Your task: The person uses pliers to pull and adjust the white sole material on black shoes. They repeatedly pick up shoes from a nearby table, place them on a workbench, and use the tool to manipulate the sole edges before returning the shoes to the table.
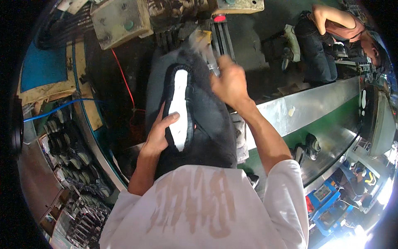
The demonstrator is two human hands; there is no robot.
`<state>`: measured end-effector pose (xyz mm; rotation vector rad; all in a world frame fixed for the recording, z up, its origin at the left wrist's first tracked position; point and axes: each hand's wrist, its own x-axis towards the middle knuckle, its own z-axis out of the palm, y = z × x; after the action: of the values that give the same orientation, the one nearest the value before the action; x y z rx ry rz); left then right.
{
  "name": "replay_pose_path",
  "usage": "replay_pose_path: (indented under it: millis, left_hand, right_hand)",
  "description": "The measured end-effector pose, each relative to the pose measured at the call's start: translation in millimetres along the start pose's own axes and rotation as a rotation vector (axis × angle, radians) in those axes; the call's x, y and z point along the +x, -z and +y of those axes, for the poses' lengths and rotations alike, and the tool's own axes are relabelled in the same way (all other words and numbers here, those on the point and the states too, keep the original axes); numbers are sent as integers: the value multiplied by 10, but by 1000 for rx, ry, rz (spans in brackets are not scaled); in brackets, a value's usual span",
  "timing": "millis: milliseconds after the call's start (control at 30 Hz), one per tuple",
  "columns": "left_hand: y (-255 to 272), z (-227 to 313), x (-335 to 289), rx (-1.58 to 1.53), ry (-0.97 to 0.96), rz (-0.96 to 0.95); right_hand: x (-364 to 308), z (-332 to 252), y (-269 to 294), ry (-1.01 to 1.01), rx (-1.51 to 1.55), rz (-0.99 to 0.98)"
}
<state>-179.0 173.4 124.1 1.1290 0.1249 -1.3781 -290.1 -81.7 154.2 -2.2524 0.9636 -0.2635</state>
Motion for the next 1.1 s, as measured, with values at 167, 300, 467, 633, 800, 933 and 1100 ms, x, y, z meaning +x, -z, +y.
replay_pose_path:
  millis: [167,300,467,633,800,933,1100]
  left_hand:
    - [-213,157,-65,152,-10,59]
    - [-195,29,-71,242,-59,82]
    - [-201,23,20,284,-89,54]
    - [-107,43,-118,171,66,92]
    - [-19,121,-62,66,94,64]
    - [134,-37,-1,-116,50,-26]
    - [147,-11,63,-71,64,-70]
  right_hand:
    - [-173,205,-320,24,-427,-385]
    - [214,-268,182,218,-110,-54]
    - [166,-30,-209,202,-535,-426]
    - [487,-459,142,179,93,-62]
    - [127,41,-279,170,-432,-359]
    - [143,-355,-2,-80,290,200]
    - [-50,104,-269,126,-379,-364]
